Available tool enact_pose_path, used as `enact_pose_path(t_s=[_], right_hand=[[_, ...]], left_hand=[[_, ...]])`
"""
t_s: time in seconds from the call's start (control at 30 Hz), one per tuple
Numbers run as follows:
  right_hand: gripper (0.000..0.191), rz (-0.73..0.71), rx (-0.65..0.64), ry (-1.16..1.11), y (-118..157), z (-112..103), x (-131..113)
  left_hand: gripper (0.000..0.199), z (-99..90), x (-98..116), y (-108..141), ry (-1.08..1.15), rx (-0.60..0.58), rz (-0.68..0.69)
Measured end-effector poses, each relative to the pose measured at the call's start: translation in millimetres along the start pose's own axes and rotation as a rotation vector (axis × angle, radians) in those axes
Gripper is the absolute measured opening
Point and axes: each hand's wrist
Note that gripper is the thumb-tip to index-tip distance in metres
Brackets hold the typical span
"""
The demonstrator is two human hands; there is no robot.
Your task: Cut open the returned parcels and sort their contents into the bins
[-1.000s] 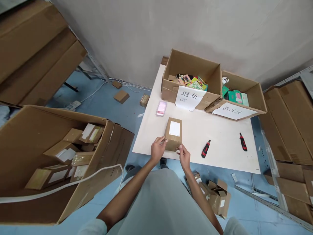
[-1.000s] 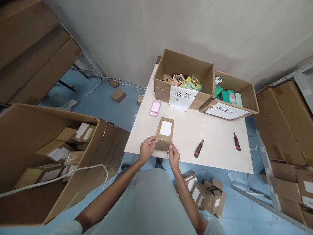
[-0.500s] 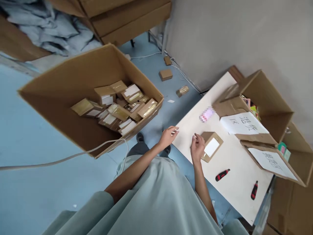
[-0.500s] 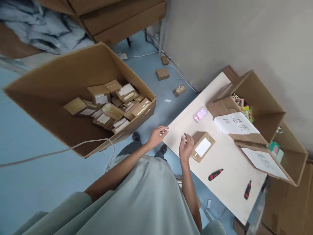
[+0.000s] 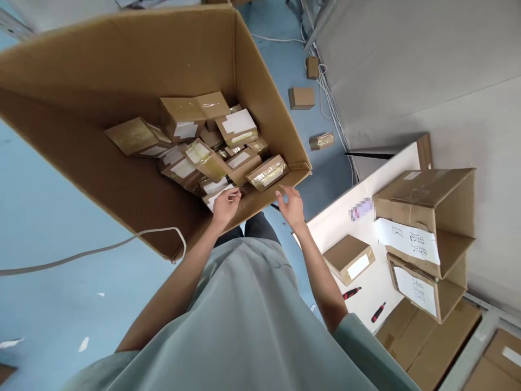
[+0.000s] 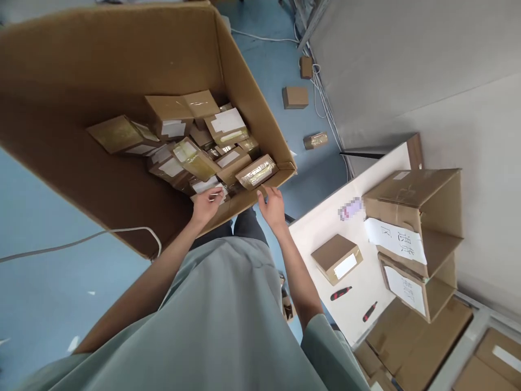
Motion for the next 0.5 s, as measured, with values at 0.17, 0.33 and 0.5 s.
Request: enact_pose_path(t_s=[0.17, 0.33, 0.5], right_hand=[[0.039, -0.003, -0.154, 0.047, -71.1, 13.4, 3.4], [0.040, 0.049, -0.317, 0.032, -149.5, 45.5, 11.0], [0.042, 0.119, -0.438, 0.060, -227.8, 86.7, 27.0]], left_hand=[[0.021, 10.6, -7.5, -32.9, -0.004, -0.011, -0.096], [0.026, 10.9, -20.2, -70.0, -0.024, 0.042, -0.189], [0.027, 6.2, -33.0, -115.8, 0.013, 0.093, -0.246]])
Point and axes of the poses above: each hand's wrist, its own y-axis away from the middle knuckle, its own z-axis out of the palm, x = y × z, and after that the axes turned 5 degrees about -z, right-handed
